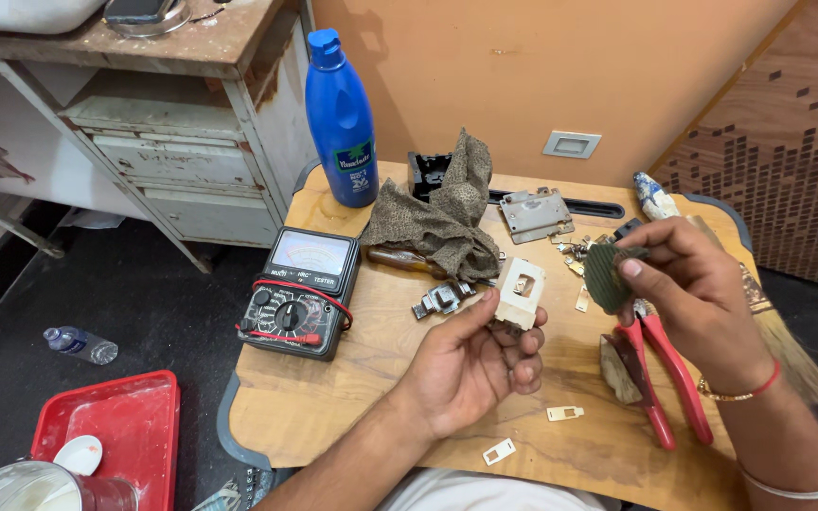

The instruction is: The person sands the surface of a small white plastic electrical component using a small piece of sandpaper.

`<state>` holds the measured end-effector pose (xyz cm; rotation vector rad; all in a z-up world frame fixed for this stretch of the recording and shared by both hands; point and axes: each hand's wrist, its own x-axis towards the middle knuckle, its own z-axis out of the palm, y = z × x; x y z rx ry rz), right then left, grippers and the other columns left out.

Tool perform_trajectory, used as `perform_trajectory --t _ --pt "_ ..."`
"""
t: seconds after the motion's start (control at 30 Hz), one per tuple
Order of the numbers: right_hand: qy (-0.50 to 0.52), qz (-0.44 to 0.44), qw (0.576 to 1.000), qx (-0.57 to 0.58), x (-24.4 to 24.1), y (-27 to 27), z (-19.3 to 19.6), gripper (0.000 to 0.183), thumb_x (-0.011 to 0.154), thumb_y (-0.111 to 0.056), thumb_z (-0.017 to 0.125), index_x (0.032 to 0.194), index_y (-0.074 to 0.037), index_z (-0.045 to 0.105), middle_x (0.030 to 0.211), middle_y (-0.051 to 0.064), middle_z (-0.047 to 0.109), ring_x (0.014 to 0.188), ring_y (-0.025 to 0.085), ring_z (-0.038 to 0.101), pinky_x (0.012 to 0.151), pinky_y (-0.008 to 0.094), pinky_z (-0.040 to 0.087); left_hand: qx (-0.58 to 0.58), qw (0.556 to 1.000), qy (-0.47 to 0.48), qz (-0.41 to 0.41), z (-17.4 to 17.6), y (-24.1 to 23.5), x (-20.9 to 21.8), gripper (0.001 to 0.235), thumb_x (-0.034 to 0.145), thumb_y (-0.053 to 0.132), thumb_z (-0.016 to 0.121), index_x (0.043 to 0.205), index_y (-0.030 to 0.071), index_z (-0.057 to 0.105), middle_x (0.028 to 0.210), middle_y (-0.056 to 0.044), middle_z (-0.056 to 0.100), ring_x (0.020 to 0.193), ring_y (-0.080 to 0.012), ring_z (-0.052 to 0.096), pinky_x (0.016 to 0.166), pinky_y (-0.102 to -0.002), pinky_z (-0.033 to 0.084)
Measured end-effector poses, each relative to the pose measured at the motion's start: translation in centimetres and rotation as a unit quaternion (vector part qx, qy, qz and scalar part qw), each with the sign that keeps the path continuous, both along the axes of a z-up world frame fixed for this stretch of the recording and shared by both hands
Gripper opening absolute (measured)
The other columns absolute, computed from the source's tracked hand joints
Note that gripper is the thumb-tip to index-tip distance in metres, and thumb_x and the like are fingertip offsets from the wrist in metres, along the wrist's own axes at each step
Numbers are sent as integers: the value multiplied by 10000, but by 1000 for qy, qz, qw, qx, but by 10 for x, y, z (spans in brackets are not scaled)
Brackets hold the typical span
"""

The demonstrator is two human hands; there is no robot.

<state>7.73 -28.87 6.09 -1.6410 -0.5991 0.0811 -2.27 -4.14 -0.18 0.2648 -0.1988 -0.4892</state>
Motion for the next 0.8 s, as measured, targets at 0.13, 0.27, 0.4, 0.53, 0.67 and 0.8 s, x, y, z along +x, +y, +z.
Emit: perform_trajectory --t 0.13,0.27,0.4,0.53,0.67,0.8 --pt "22 5 999 31 0 0 -2 176 1029 -18 555 1197 33 561 945 77 658 805 101 629 664 280 550 -11 1000 0 -10 1 1 -1 510 1134 451 471 1231 -28 621 955 -84 634 816 -207 583 782 -343 458" --pt "-17 -15 1000 -8 3 -1 -3 179 1037 -11 559 1207 41 574 928 77 653 831 87 611 723 260 521 6 1000 -19 11 5 -1 -2 489 1134 414 499 1247 -47 611 999 -117 669 859 -234 653 802 -357 514" --pt "-16 -12 1000 1 3 -1 -4 178 1043 -17 565 1210 44 574 909 84 658 809 95 614 711 266 522 232 957 -101 144 14 -3 -2 413 1029 273 623 1256 -71 596 1068 -138 716 913 -238 729 781 -339 577" --pt "31 42 993 102 -2 -1 0 195 1044 -22 559 1224 52 560 967 106 686 826 130 652 709 299 559 329 907 -133 224 24 -5 1 427 984 159 702 1295 -111 586 1003 -157 711 857 -173 732 740 -284 601" --pt "38 26 991 124 -12 2 9 275 1024 -11 561 1288 64 564 976 133 696 802 167 694 682 316 581 372 868 -144 295 35 -9 3 540 907 138 769 1335 -101 541 1038 -99 722 881 -95 693 760 -244 585" --pt "-24 23 995 91 -31 10 12 309 1017 13 580 1321 62 569 971 121 696 775 141 690 645 290 580 478 821 -117 289 42 -12 4 586 883 183 803 1321 -137 582 864 -114 730 744 -91 673 640 -227 540"
